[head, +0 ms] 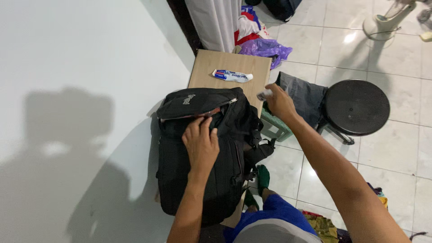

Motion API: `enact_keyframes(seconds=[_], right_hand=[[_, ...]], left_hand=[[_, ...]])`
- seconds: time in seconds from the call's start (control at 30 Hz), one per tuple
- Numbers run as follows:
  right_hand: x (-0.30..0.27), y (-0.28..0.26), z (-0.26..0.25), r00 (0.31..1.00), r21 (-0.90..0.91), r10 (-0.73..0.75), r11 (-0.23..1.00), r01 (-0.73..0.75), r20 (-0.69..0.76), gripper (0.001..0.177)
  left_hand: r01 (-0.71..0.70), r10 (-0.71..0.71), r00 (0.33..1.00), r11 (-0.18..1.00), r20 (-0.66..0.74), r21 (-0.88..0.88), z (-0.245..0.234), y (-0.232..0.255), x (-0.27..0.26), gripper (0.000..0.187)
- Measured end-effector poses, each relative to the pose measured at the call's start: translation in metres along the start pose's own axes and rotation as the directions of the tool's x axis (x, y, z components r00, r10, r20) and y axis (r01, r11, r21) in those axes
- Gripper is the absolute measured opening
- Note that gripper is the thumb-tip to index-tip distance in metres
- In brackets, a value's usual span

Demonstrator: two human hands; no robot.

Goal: The person packs various items into a black backpack, including a small red case, a tube of toothpaste, a pair of pants, and a white cloth, before zipping the compartments closed.

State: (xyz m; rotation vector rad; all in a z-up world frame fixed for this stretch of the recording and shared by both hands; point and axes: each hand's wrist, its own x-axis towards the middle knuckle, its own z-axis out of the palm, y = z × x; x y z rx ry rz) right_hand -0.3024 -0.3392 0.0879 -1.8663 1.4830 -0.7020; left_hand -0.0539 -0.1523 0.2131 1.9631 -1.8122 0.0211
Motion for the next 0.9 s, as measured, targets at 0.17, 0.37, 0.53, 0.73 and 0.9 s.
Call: enact_keyframes(seconds=[0.17,0.37,0.53,0.73,0.9], right_hand=[[0.073,0.037,0.052,0.971,-0.205,-0.068,0.972,0.117,0.23,0.035],[0.098,0.055,0.097,0.955,-0.227,-0.115,0.957,0.18,0.273,0.03],[0.104,0.058,0.099,0.942,-0.227,-0.103,0.957,0.182,0.319,0.046],[0.088,0.037,0.07,0.945,-0.181,-0.108,0.969,0.17,0.309,0.07],[0.02,0.002,0.028,0.99,-0.006,-0.136,0.991,0.136,0.034,0.066]], left_hand=[[0.1,-0.096,0.984,0.995,-0.149,0.019,0.0,-0.008,0.013,0.038],[-0.006,0.01,1.0,0.977,-0.021,0.212,0.014,0.003,0.036,0.044],[-0.072,0.068,0.997,0.97,0.025,0.234,0.025,-0.013,0.06,0.033],[-0.114,0.07,0.976,0.97,0.205,0.215,0.029,-0.032,0.066,0.024],[-0.319,0.333,0.942,0.926,-0.039,0.199,-0.003,-0.031,0.045,0.031]])
